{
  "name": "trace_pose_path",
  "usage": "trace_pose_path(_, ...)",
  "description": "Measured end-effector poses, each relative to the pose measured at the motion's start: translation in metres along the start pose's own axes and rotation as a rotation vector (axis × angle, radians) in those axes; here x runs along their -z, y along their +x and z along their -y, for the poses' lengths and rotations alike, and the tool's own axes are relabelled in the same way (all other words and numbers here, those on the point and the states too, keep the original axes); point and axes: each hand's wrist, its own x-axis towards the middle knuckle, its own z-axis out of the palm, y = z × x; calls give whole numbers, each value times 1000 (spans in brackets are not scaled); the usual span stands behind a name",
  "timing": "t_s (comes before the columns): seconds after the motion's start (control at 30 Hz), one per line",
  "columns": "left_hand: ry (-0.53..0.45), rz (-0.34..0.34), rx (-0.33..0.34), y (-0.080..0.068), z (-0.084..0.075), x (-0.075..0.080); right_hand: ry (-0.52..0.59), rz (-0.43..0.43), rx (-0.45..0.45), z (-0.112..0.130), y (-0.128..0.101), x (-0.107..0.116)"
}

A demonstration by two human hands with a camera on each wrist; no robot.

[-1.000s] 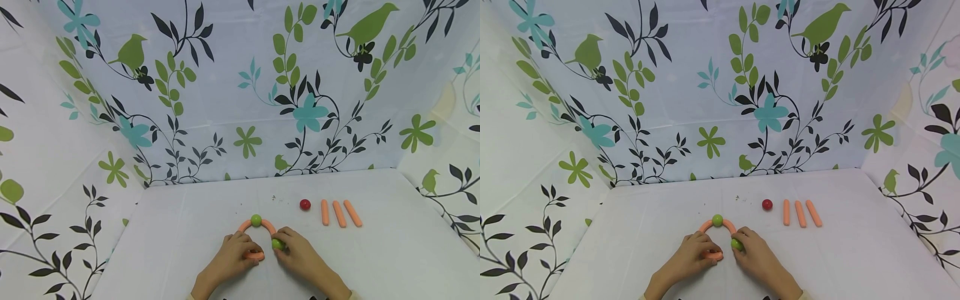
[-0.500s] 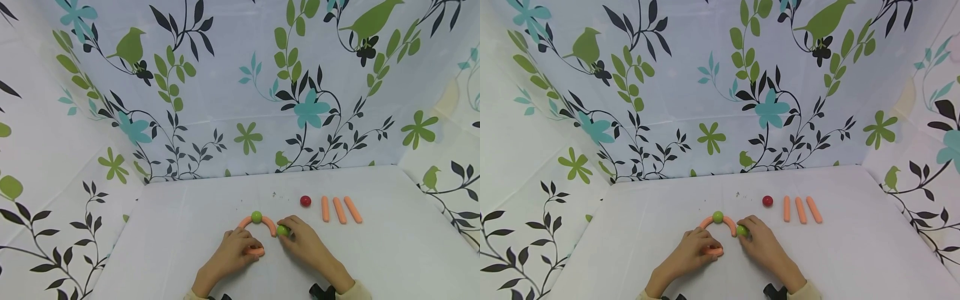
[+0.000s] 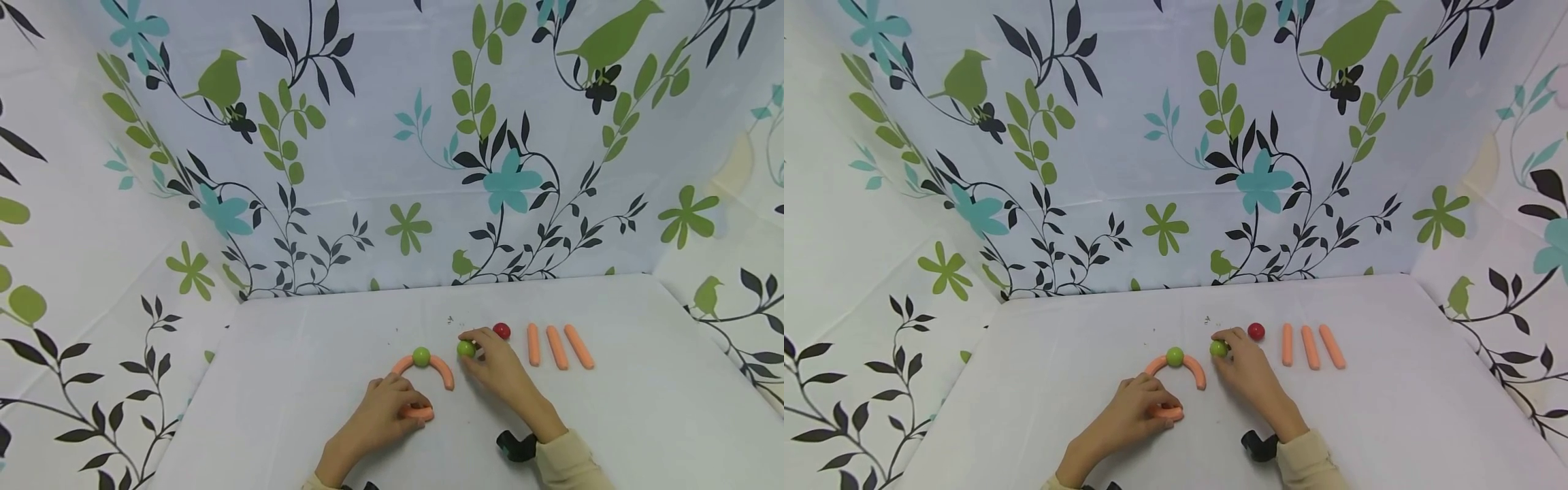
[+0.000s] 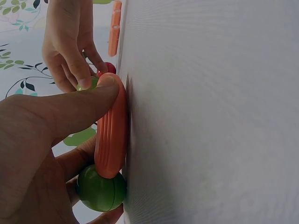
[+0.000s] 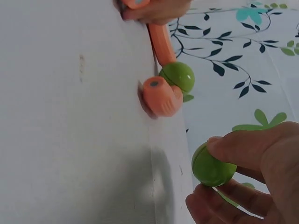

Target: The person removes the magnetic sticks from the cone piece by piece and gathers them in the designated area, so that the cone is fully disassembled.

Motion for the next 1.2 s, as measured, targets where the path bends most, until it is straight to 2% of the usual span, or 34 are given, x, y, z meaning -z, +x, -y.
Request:
trace_pose_path(0.33,-2,7,12,-1,0,-2,-46,-42,-52,-12,7,1)
trace_pose_path(0.7,13,2,2,-1,2,-1,-114,-15,-68,-21,6,0)
trace_pose_path(1.2,7,-2,-2,-1,0,-1,-80,12,-83,-20,4,11)
